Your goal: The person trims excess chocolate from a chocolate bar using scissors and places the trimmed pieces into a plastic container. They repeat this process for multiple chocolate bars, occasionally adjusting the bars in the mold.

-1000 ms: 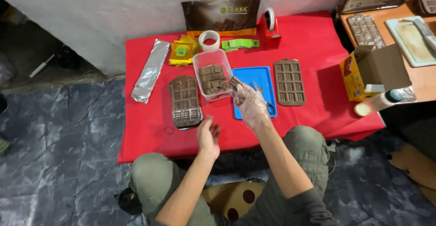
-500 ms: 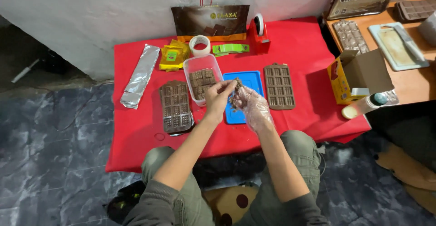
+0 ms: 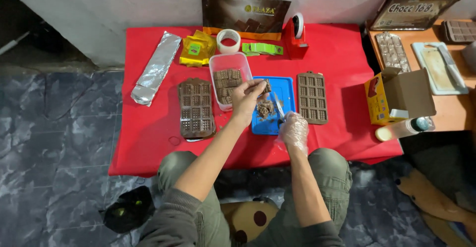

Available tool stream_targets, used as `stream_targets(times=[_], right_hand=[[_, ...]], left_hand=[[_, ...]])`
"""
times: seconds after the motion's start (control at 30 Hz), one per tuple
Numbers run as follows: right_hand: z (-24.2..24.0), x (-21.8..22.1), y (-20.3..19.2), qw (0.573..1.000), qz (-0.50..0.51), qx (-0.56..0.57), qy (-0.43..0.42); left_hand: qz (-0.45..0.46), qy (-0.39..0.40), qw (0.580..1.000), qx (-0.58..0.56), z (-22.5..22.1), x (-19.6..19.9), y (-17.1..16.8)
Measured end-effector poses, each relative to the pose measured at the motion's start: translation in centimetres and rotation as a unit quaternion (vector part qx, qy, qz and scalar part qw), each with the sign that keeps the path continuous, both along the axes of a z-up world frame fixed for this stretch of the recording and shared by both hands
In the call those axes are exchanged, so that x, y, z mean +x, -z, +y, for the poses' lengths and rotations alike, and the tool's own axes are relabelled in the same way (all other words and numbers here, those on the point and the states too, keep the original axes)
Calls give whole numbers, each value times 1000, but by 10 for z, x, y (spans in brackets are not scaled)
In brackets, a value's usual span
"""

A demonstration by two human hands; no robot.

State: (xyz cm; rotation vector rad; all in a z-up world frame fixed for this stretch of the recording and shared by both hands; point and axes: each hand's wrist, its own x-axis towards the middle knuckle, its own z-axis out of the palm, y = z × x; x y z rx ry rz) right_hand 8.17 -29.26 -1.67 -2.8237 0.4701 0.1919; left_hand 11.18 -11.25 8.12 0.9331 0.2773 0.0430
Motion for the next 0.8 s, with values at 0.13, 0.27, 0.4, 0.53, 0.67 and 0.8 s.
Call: stream_targets(times=[0.13, 0.27, 0.4, 0.53, 0.67, 0.8], right_hand=[[10, -11, -27, 999, 32, -13, 30], [22, -20, -67, 998, 35, 40, 17], [21, -21, -69, 995, 43, 88, 14], [11, -18, -49, 992, 58, 115, 17], [-4, -9, -22, 995, 20, 89, 36], [26, -36, -101, 990, 17, 136, 43]], left_hand=[[-10, 4, 1000, 0, 5, -3, -3], [-8, 9, 1000, -7, 7, -1, -1], [-17, 14, 1000, -9, 11, 0, -6], [-30, 20, 999, 6, 14, 8, -4], [-39, 34, 998, 20, 17, 10, -10], [-34, 43, 998, 16, 16, 13, -3]])
